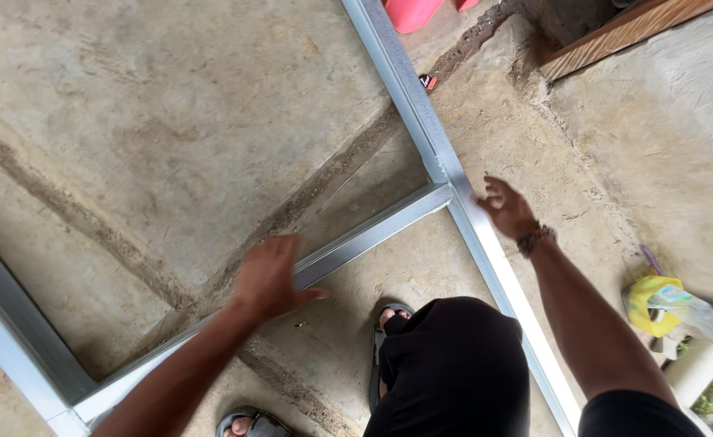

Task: The person assembles a rectangular metal frame on the floor by aligning metal bars and securing them with a hammer and power drill. They use a hammer to tap joints into place and a drill to fasten screws at the corners.

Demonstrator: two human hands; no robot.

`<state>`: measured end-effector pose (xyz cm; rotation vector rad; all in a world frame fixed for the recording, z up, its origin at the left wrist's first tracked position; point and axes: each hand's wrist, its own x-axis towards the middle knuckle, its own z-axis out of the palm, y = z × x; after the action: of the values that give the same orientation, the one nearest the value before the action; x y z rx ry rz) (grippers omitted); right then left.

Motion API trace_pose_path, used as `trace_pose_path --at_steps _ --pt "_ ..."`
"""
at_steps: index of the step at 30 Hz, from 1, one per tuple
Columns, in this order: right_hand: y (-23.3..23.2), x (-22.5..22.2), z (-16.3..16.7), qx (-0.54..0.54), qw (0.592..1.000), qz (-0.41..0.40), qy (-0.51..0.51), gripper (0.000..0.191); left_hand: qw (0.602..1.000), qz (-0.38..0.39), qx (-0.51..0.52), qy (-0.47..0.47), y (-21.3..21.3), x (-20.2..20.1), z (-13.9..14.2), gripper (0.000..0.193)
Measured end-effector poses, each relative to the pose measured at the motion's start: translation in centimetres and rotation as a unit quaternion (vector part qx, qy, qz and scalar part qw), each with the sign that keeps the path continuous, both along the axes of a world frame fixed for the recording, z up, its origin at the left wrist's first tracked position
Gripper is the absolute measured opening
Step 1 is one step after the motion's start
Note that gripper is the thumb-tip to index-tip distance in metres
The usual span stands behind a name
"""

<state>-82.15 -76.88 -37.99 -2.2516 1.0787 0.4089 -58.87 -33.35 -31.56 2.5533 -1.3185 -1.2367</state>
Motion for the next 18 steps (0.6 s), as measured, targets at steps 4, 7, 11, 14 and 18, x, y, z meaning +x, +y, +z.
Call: trace_pose_path --at_steps 4,7,11,14,18 --pt "1.8 -2.1 -2.5 0.01 1.0 0.026 0.002 0.112 0.999 0.023 0.009 0.029 -9.5 -4.2 -2.2 0.118" --pt "2.9 -1.0 -3.7 -0.032 0.999 0.03 0.009 0.112 0.996 0.079 -0.01 0.043 -13.0 -5.9 -5.5 0.089" --pt "2.8 0.6 -4.8 -0.057 0.998 0.0 0.04 0.077 0.992 0.11 -0.067 0.012 -14.3 -6.6 -9.8 0.049" --pt "2.0 0.9 -4.8 -0.056 0.995 0.005 0.076 0.07 0.99 0.118 -0.082 -0.007 -14.5 -6.4 -11.5 0.045" --pt "1.7 2.1 -3.7 -0.055 0.992 0.042 0.105 0.08 0.981 0.147 -0.121 -0.031 -15.0 -5.0 -12.2 0.044"
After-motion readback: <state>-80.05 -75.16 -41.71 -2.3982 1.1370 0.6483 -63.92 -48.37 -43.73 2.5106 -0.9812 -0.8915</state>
